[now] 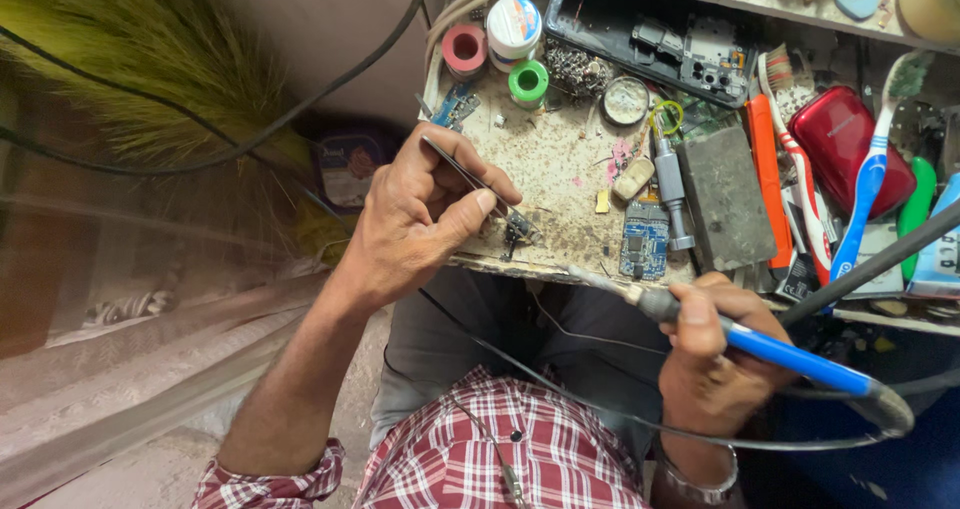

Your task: The person sits on the floor and uses a soldering iron and tweezers to work on a small circuit board. They repeatedly apply heat and solder to specific points on the board while holding it steady.

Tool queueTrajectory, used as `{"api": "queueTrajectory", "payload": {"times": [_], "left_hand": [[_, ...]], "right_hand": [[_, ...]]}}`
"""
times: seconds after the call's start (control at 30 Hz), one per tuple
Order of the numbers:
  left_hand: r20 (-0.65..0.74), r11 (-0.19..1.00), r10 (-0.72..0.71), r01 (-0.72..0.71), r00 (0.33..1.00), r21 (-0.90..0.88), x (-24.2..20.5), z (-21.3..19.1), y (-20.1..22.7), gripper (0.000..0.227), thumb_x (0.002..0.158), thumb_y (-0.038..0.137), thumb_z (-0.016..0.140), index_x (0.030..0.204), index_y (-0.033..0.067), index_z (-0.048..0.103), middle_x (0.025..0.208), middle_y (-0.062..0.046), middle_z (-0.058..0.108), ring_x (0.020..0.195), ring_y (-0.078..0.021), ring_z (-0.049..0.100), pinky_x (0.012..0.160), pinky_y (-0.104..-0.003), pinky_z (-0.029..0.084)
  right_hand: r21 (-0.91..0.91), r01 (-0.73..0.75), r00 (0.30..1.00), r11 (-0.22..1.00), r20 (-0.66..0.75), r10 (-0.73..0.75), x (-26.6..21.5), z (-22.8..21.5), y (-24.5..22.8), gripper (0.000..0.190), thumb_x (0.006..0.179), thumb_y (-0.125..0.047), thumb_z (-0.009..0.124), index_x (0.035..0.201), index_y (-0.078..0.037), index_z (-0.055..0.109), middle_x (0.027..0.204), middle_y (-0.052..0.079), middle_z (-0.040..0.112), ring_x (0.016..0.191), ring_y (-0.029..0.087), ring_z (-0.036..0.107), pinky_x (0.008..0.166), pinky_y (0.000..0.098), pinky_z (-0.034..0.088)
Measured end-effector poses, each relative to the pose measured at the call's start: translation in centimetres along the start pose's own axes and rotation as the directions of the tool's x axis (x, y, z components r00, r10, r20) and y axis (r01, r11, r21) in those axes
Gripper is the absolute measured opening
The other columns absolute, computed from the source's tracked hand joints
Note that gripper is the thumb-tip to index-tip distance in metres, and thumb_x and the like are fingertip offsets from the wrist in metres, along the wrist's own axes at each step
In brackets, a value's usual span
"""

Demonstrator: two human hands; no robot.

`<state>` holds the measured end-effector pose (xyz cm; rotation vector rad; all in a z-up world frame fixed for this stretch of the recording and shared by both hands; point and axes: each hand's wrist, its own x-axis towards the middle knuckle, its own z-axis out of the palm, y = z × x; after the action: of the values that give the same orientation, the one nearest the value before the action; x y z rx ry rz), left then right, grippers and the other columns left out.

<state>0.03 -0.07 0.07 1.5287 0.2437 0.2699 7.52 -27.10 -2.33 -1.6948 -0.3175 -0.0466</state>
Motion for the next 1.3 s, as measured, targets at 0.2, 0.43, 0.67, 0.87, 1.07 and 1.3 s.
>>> {"api": "queueTrajectory", "payload": {"times": [0.2, 0.43, 0.67, 0.87, 1.07, 1.3], "left_hand": [[0.012, 0.998, 0.024, -0.023, 1.0, -0.05, 0.1, 0.0, -0.2, 0.018, 0.103, 0.006, 0.062, 0.116, 0.0052, 0.049, 0.111, -0.01, 0.074, 0.102, -0.0095, 0.067, 0.093, -0.028, 0.058], [0.006, 1.0, 0.013, -0.013, 1.0, -0.013, 0.0, -0.1, -0.2, 0.019, 0.103, 0.007, 0.063, 0.115, 0.0054, 0.05, 0.11, -0.01, 0.075, 0.101, -0.0093, 0.068, 0.092, -0.028, 0.058], [0.009, 0.999, 0.011, -0.01, 1.0, -0.03, 0.0, 0.0, -0.2, 0.019, 0.102, 0.007, 0.063, 0.115, 0.0058, 0.049, 0.11, -0.01, 0.075, 0.1, -0.0088, 0.068, 0.091, -0.027, 0.058], [0.008, 1.0, 0.018, -0.018, 1.0, -0.01, 0.1, -0.1, -0.2, 0.018, 0.102, 0.007, 0.062, 0.116, 0.0058, 0.049, 0.11, -0.01, 0.075, 0.1, -0.0086, 0.067, 0.09, -0.027, 0.058], [0.015, 1.0, 0.015, -0.015, 1.0, -0.01, 0.1, -0.1, -0.2, 0.018, 0.102, 0.007, 0.062, 0.115, 0.0059, 0.049, 0.11, -0.01, 0.075, 0.102, -0.009, 0.068, 0.091, -0.028, 0.058], [0.015, 0.999, 0.022, -0.021, 1.0, -0.026, 0.0, -0.1, -0.2, 0.019, 0.102, 0.006, 0.062, 0.115, 0.0056, 0.049, 0.111, -0.01, 0.074, 0.103, -0.0088, 0.067, 0.093, -0.028, 0.058]], "right_hand": [[0.066, 0.064, 0.996, 0.996, 0.051, -0.067, 0.4, 1.3, -0.1, 0.019, 0.102, -0.011, 0.069, 0.096, 0.006, 0.065, 0.085, 0.014, 0.068, 0.067, 0.015, 0.062, 0.058, 0.024, 0.052], [-0.009, 0.094, 0.99, 0.996, 0.105, -0.093, 0.6, 1.4, -0.6, 0.016, 0.102, -0.009, 0.069, 0.098, 0.007, 0.067, 0.076, 0.012, 0.065, 0.063, 0.014, 0.062, 0.056, 0.0226, 0.05], [-0.033, 0.115, 0.987, 0.993, 0.12, -0.11, 0.8, 1.7, -0.9, 0.014, 0.101, -0.007, 0.07, 0.098, 0.006, 0.068, 0.073, 0.011, 0.066, 0.063, 0.014, 0.062, 0.059, 0.0219, 0.046], [-0.011, 0.11, 0.988, 0.994, 0.111, -0.108, 0.8, 1.8, -0.9, 0.014, 0.101, -0.008, 0.07, 0.1, 0.006, 0.069, 0.074, 0.011, 0.066, 0.063, 0.013, 0.061, 0.06, 0.0217, 0.046], [-0.018, 0.114, 0.987, 0.993, 0.113, -0.111, 0.8, 1.8, -1.0, 0.014, 0.101, -0.008, 0.07, 0.1, 0.006, 0.07, 0.075, 0.011, 0.066, 0.064, 0.013, 0.061, 0.059, 0.0218, 0.047], [-0.016, 0.14, 0.983, 0.99, 0.12, -0.137, 0.8, 1.8, -0.9, 0.013, 0.102, -0.007, 0.071, 0.099, 0.006, 0.069, 0.073, 0.01, 0.066, 0.064, 0.013, 0.062, 0.06, 0.0217, 0.047]]}}
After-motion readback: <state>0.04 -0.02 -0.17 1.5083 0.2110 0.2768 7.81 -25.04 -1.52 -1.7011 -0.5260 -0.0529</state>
